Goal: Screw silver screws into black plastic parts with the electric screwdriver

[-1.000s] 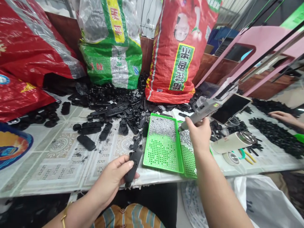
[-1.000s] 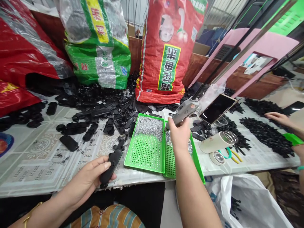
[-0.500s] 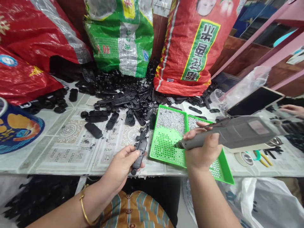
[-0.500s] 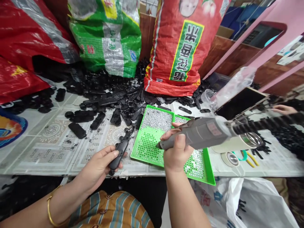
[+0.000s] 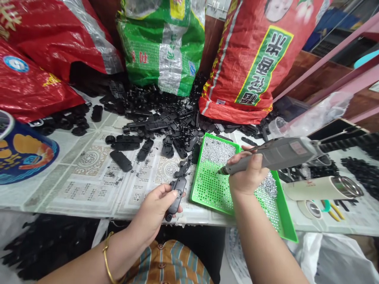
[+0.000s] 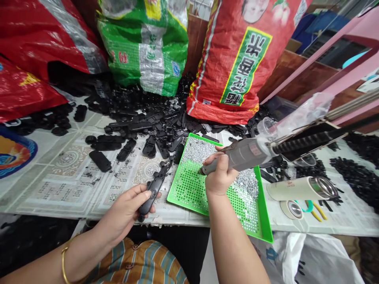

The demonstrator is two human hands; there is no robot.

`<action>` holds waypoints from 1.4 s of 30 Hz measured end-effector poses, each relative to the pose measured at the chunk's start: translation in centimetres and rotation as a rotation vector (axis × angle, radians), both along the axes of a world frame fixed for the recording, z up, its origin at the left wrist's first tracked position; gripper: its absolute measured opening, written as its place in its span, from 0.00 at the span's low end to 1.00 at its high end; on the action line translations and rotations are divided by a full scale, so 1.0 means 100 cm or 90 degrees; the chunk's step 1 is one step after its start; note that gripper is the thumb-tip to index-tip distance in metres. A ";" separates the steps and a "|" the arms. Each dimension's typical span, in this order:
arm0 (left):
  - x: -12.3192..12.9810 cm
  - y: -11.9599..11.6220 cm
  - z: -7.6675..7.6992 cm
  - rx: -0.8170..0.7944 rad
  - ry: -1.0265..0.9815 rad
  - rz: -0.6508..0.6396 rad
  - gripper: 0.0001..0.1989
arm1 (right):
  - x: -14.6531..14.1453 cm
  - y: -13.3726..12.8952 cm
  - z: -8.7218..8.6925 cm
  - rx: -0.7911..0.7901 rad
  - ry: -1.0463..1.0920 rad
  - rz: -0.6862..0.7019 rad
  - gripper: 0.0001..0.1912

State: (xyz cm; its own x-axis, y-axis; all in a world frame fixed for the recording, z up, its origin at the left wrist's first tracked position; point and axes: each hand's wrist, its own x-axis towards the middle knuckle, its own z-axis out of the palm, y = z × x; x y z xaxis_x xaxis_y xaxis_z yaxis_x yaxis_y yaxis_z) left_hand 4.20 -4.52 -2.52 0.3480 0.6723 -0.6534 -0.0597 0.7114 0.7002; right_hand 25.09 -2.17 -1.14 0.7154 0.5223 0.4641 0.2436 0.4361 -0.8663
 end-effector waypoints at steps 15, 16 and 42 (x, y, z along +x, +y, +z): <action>0.002 0.001 0.002 -0.002 -0.006 0.005 0.11 | 0.001 0.002 -0.004 -0.001 0.022 0.016 0.16; 0.002 0.000 0.000 0.005 -0.008 0.007 0.10 | 0.001 0.002 -0.002 0.013 0.039 0.018 0.16; 0.009 -0.001 -0.010 0.079 -0.029 0.059 0.07 | -0.083 -0.023 0.033 0.009 0.207 0.256 0.21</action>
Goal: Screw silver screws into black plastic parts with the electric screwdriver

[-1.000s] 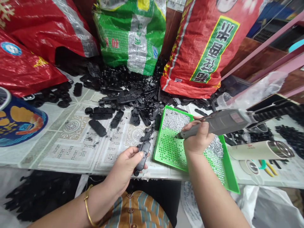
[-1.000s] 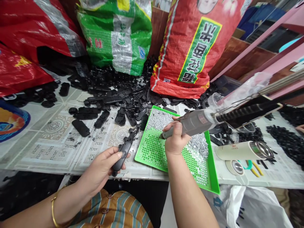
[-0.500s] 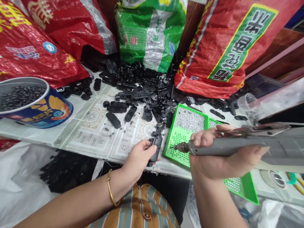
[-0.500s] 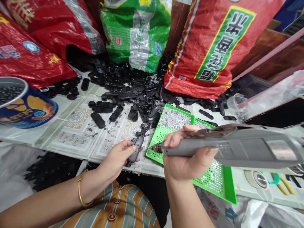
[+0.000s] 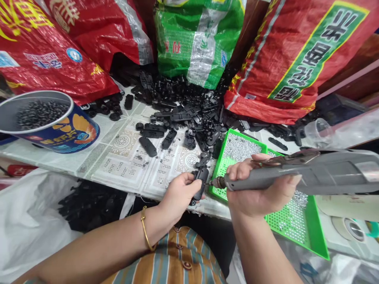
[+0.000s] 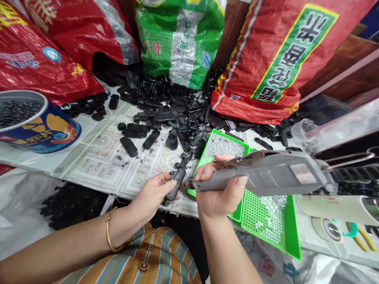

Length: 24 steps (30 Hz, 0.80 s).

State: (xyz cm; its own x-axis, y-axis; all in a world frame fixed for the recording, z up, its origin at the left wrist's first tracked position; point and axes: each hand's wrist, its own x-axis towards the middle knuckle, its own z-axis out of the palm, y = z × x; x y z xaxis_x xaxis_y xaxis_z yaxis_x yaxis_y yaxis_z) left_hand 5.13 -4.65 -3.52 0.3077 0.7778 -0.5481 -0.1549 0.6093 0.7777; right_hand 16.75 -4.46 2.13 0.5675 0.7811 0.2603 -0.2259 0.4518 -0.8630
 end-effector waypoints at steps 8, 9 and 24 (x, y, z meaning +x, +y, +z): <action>0.001 -0.004 -0.002 0.023 0.003 0.024 0.07 | -0.003 0.000 -0.002 0.017 -0.014 0.064 0.20; 0.000 -0.005 -0.004 0.026 0.002 0.027 0.07 | -0.003 0.000 -0.003 0.025 -0.018 0.078 0.19; 0.000 -0.001 -0.004 -0.012 -0.006 0.025 0.08 | -0.002 -0.001 -0.003 0.037 -0.026 0.074 0.19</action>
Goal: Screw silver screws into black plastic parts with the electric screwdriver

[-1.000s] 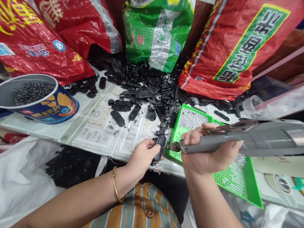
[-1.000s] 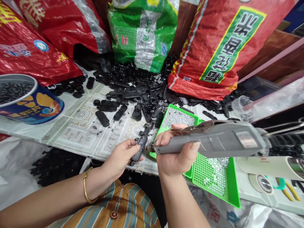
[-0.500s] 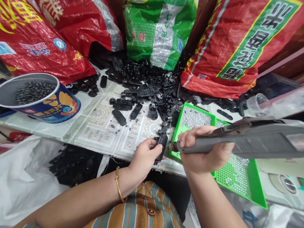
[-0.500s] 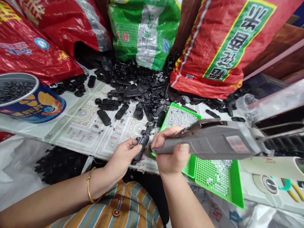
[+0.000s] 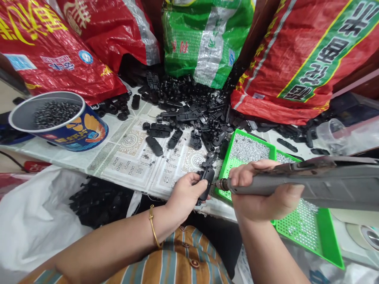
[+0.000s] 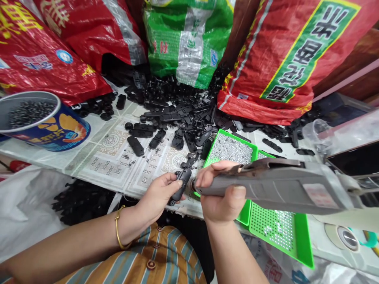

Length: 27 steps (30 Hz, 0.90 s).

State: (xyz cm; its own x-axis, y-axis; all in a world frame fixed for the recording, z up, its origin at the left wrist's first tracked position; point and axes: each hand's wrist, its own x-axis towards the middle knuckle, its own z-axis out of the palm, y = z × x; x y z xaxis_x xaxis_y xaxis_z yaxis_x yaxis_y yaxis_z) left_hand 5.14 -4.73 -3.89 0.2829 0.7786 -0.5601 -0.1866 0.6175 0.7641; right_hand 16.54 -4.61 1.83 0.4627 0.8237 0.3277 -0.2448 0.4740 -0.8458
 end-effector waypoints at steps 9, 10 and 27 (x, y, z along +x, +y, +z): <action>0.000 0.000 -0.001 0.011 0.009 -0.022 0.06 | -0.003 -0.005 0.002 0.005 -0.022 0.020 0.20; 0.000 0.000 -0.001 0.011 0.007 -0.023 0.06 | -0.003 -0.005 0.003 0.001 -0.021 0.015 0.21; 0.002 -0.001 0.002 0.012 0.026 -0.010 0.07 | -0.005 -0.005 -0.001 0.020 -0.051 0.065 0.17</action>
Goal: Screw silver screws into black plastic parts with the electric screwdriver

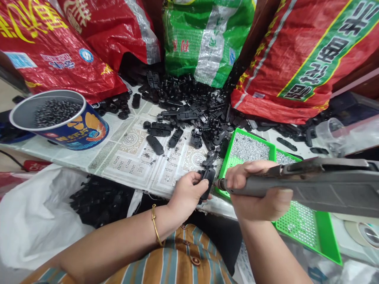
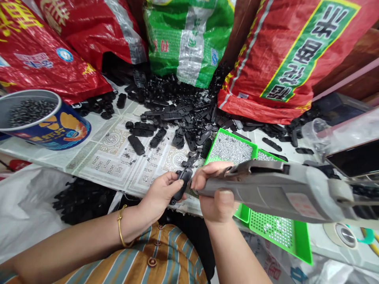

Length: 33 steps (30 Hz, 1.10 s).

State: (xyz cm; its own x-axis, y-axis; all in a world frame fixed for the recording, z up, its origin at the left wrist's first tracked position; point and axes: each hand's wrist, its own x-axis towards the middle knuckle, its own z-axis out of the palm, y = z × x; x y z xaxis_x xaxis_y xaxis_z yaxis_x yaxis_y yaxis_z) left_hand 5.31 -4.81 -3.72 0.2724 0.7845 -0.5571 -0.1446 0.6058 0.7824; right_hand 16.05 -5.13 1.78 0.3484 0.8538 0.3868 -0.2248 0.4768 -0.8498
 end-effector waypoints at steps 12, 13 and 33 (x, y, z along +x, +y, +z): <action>-0.002 -0.002 -0.002 0.013 -0.018 -0.021 0.06 | -0.005 -0.005 -0.009 0.032 -0.026 0.048 0.15; -0.002 -0.002 -0.002 0.012 -0.022 -0.021 0.06 | -0.006 -0.006 -0.009 0.034 -0.029 0.047 0.15; -0.021 0.009 0.017 -0.120 -0.160 -0.190 0.14 | 0.072 0.010 0.000 0.037 -0.048 -0.299 0.22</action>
State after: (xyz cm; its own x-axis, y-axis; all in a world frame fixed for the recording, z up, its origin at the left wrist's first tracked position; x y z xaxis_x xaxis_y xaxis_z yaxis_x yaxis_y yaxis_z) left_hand 3.22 -3.90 -1.99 0.6175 0.5412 -0.5708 -0.1125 0.7789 0.6170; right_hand 23.25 -4.11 1.75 0.6604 0.5868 0.4685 0.0870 0.5600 -0.8239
